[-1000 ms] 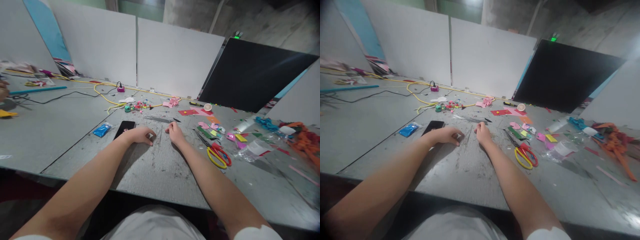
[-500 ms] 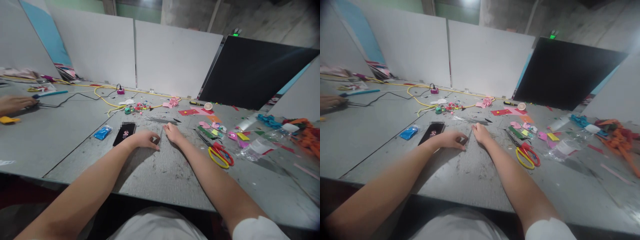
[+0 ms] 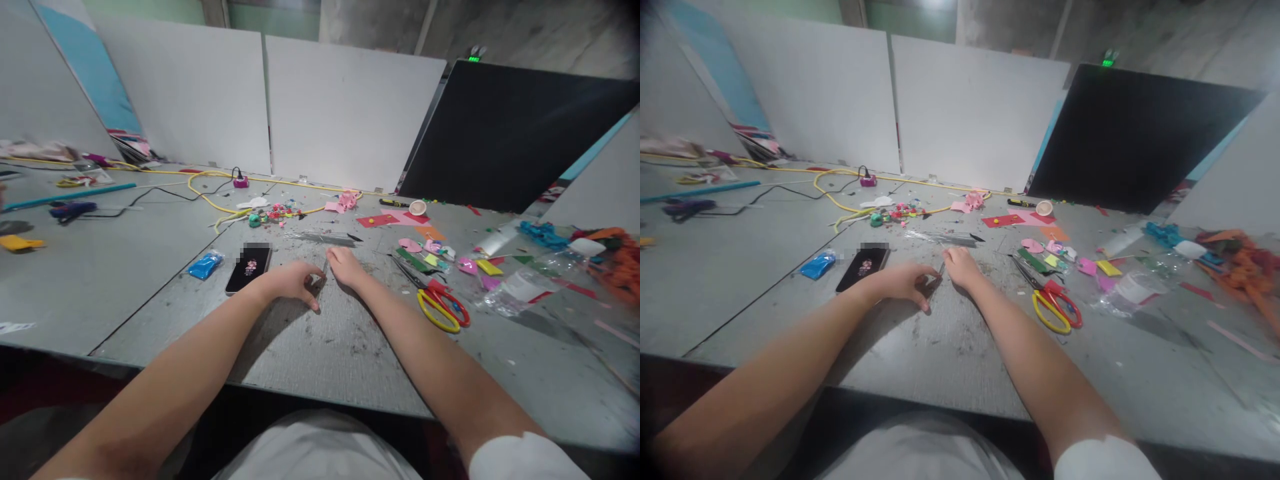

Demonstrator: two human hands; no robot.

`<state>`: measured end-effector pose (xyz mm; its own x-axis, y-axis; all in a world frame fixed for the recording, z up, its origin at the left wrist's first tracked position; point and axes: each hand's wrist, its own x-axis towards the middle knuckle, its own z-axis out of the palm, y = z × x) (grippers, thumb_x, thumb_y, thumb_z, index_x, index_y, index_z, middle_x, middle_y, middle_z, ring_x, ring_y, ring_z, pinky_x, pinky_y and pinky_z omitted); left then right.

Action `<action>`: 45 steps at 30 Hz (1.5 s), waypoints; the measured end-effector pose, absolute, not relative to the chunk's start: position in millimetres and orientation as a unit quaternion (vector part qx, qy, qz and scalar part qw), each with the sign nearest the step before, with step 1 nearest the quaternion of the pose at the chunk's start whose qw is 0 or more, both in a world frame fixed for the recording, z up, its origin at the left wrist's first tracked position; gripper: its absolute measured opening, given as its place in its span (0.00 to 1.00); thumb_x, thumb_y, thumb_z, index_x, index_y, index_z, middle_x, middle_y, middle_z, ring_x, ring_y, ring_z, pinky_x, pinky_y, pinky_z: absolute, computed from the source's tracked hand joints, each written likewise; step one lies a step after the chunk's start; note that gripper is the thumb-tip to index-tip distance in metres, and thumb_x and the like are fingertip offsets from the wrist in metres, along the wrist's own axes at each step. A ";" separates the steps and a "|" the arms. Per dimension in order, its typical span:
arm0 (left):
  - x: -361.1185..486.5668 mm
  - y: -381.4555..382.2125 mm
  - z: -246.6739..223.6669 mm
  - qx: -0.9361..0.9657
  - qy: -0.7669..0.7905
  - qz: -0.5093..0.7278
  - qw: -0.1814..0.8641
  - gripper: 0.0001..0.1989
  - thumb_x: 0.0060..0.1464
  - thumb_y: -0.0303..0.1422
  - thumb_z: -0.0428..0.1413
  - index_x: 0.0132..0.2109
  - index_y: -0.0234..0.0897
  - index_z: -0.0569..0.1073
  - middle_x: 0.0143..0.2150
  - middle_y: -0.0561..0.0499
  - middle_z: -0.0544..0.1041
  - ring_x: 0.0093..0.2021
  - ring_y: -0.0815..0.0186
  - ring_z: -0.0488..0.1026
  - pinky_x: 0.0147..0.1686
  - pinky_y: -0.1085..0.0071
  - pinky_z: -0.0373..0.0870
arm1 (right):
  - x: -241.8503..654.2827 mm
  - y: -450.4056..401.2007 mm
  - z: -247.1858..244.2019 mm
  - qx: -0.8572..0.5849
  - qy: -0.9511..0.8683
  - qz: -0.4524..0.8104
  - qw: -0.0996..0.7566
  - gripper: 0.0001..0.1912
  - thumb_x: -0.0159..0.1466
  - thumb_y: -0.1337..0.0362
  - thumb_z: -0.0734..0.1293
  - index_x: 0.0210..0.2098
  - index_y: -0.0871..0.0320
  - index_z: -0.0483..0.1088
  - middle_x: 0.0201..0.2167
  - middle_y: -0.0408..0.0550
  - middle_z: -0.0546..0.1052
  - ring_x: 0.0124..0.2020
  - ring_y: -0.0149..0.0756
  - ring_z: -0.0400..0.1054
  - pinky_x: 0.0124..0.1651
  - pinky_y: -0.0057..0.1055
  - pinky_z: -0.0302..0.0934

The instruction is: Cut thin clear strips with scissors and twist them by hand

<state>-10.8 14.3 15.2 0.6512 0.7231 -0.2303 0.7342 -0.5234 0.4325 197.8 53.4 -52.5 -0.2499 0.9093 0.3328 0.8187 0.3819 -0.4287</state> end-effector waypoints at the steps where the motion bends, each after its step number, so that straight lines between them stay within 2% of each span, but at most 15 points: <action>1: -10.5 14.0 15.1 0.873 0.418 -0.013 0.252 0.48 0.36 0.49 0.74 0.65 0.42 0.74 0.42 0.47 0.80 0.41 0.54 0.78 0.40 0.67 0.68 | 198.2 52.3 -52.6 -0.550 -0.785 0.087 0.273 0.21 0.78 0.61 0.55 0.33 0.56 0.73 0.35 0.51 0.79 0.43 0.40 0.70 0.52 0.34 0.57; 8: -8.6 15.2 9.7 0.869 0.425 0.017 0.252 0.39 0.45 0.49 0.70 0.62 0.40 0.76 0.40 0.49 0.79 0.39 0.58 0.76 0.38 0.68 0.66 | 199.7 44.6 -51.0 -0.546 -0.785 0.104 0.274 0.21 0.77 0.61 0.55 0.31 0.56 0.71 0.35 0.52 0.78 0.42 0.41 0.69 0.48 0.34 0.57; 18: -9.3 20.6 3.6 0.880 0.421 0.031 0.218 0.33 0.48 0.52 0.68 0.57 0.38 0.78 0.37 0.48 0.80 0.36 0.58 0.75 0.37 0.68 0.64 | 200.8 28.3 -46.5 -0.550 -0.772 0.143 0.283 0.19 0.77 0.58 0.58 0.30 0.55 0.68 0.33 0.48 0.76 0.37 0.37 0.67 0.42 0.32 0.55; 20: -10.3 22.6 2.4 0.884 0.415 0.033 0.215 0.33 0.48 0.52 0.68 0.57 0.39 0.78 0.37 0.49 0.80 0.36 0.58 0.75 0.37 0.68 0.64 | 202.4 29.7 -47.7 -0.549 -0.768 0.158 0.289 0.17 0.76 0.59 0.59 0.32 0.56 0.71 0.32 0.47 0.76 0.37 0.36 0.67 0.42 0.31 0.56; 23: -12.1 24.7 1.4 0.889 0.405 0.036 0.210 0.30 0.49 0.52 0.68 0.54 0.39 0.79 0.35 0.50 0.79 0.35 0.59 0.74 0.36 0.69 0.63 | 204.6 32.0 -49.6 -0.547 -0.766 0.170 0.292 0.07 0.70 0.61 0.66 0.39 0.57 0.75 0.34 0.44 0.75 0.38 0.35 0.67 0.43 0.31 0.58; 24: -12.6 24.9 1.4 0.890 0.402 0.037 0.210 0.29 0.49 0.52 0.68 0.52 0.40 0.80 0.34 0.50 0.79 0.34 0.60 0.74 0.35 0.69 0.62 | 205.1 32.5 -49.9 -0.549 -0.765 0.169 0.291 0.07 0.67 0.61 0.69 0.42 0.57 0.75 0.34 0.43 0.75 0.38 0.35 0.67 0.44 0.31 0.58; 26: -13.4 24.7 2.3 0.891 0.397 0.042 0.215 0.28 0.48 0.52 0.68 0.51 0.40 0.80 0.33 0.51 0.78 0.33 0.61 0.72 0.34 0.69 0.61 | 205.1 33.1 -49.8 -0.550 -0.766 0.163 0.288 0.12 0.63 0.61 0.74 0.45 0.58 0.76 0.36 0.44 0.75 0.39 0.36 0.67 0.44 0.31 0.58; 30: -13.9 23.4 5.1 0.891 0.387 0.043 0.234 0.29 0.47 0.54 0.68 0.50 0.40 0.81 0.30 0.54 0.75 0.31 0.63 0.70 0.33 0.70 0.60 | 202.8 34.4 -47.7 -0.547 -0.771 0.155 0.286 0.14 0.61 0.62 0.77 0.43 0.59 0.76 0.36 0.45 0.75 0.40 0.38 0.68 0.44 0.32 0.58; 35: -13.6 21.9 6.4 0.889 0.388 0.035 0.241 0.31 0.48 0.54 0.68 0.55 0.41 0.81 0.29 0.55 0.73 0.30 0.64 0.70 0.34 0.70 0.62 | 205.3 34.0 -43.5 -0.561 -0.761 0.137 0.295 0.14 0.60 0.60 0.77 0.43 0.59 0.77 0.35 0.46 0.76 0.39 0.38 0.69 0.43 0.32 0.59; 38: -14.3 20.6 9.0 0.882 0.390 0.042 0.262 0.35 0.47 0.53 0.68 0.59 0.39 0.79 0.28 0.55 0.72 0.30 0.64 0.69 0.34 0.69 0.62 | 212.0 29.7 -40.2 -0.581 -0.738 0.133 0.316 0.11 0.62 0.60 0.76 0.42 0.58 0.77 0.36 0.47 0.79 0.38 0.39 0.71 0.43 0.33 0.60; 41: -16.8 19.6 16.4 0.856 0.409 0.106 0.298 0.40 0.48 0.52 0.67 0.64 0.37 0.75 0.27 0.57 0.69 0.29 0.66 0.66 0.32 0.70 0.61 | 216.0 23.6 -37.7 -0.565 -0.749 0.168 0.303 0.09 0.62 0.65 0.74 0.43 0.57 0.79 0.39 0.49 0.82 0.39 0.39 0.74 0.44 0.33 0.62; 43: -19.2 19.2 23.5 0.818 0.435 0.194 0.323 0.36 0.53 0.52 0.64 0.63 0.37 0.75 0.28 0.57 0.68 0.28 0.67 0.65 0.30 0.70 0.60 | 214.5 20.6 -36.7 -0.541 -0.766 0.200 0.285 0.09 0.62 0.69 0.72 0.42 0.56 0.79 0.41 0.50 0.84 0.40 0.40 0.75 0.44 0.33 0.63; 45: -21.5 19.3 30.1 0.767 0.464 0.289 0.336 0.30 0.56 0.51 0.61 0.58 0.37 0.78 0.28 0.57 0.66 0.27 0.68 0.63 0.28 0.71 0.59 | 210.3 19.5 -35.6 -0.527 -0.775 0.216 0.275 0.05 0.62 0.70 0.70 0.36 0.55 0.78 0.42 0.49 0.85 0.41 0.40 0.76 0.45 0.33 0.64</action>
